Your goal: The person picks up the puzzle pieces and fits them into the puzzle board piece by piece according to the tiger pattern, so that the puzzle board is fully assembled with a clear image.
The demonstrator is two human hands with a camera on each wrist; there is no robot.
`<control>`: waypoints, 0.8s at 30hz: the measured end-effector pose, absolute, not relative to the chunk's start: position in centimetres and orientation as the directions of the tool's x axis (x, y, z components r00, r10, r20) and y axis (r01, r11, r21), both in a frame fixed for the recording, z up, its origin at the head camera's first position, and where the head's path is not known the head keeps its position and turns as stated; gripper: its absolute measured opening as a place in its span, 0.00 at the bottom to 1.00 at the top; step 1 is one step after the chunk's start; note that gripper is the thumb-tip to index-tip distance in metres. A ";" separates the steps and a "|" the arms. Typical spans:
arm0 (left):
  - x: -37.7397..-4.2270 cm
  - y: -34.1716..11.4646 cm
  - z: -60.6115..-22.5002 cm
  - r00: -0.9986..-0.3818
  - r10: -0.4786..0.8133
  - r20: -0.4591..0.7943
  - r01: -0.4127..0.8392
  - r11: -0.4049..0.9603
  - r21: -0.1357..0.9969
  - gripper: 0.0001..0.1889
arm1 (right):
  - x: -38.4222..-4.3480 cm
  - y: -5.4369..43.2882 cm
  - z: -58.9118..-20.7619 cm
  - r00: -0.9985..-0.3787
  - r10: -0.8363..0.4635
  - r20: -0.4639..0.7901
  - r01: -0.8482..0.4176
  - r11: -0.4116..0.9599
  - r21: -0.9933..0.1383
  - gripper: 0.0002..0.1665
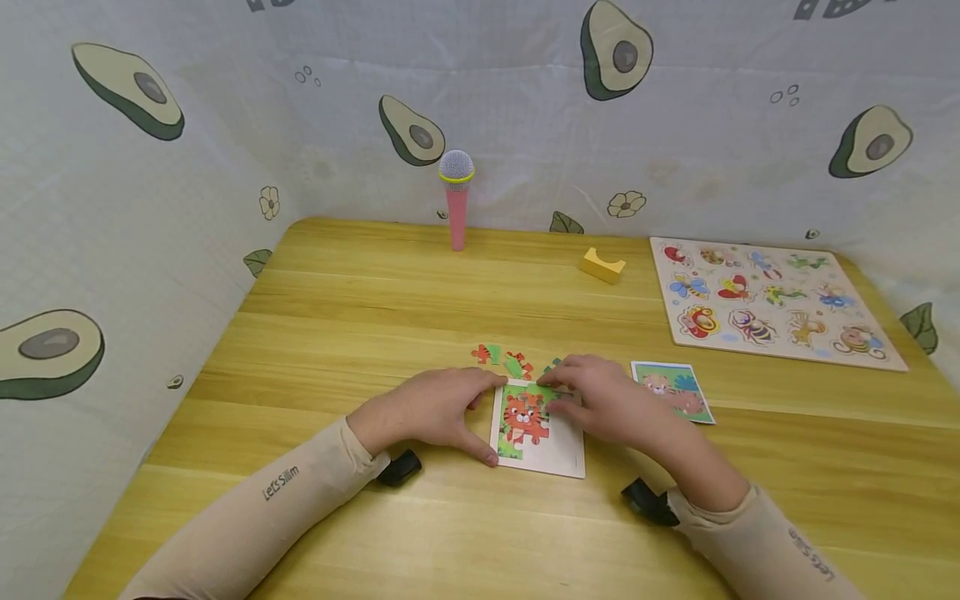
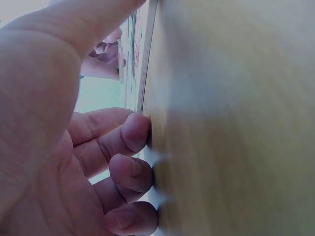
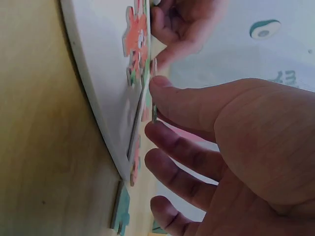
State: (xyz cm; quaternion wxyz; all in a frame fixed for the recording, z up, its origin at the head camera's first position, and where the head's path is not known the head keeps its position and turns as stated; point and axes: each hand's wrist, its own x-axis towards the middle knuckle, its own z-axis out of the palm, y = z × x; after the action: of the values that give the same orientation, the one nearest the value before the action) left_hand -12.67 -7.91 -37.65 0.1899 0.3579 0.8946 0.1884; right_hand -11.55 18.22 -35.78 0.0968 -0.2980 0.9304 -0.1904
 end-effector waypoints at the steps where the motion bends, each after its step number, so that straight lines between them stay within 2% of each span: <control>1: -12.7 -7.9 -37.7 -0.672 0.712 -0.205 0.568 0.673 0.475 0.55 | -11.5 18.2 -35.9 -0.804 -0.591 -0.066 -0.521 0.754 -0.400 0.16; 24: -12.7 -7.9 -37.6 -0.667 0.717 -0.201 0.578 0.668 0.468 0.55 | -11.2 17.7 -36.1 -0.817 -0.571 -0.086 -0.511 0.785 -0.351 0.19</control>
State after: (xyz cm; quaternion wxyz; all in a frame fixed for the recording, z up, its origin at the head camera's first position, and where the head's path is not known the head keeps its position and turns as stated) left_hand -12.73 -7.91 -37.62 0.1878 0.3623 0.8938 0.1857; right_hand -11.24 17.67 -36.10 0.0942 -0.2877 0.9399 -0.1577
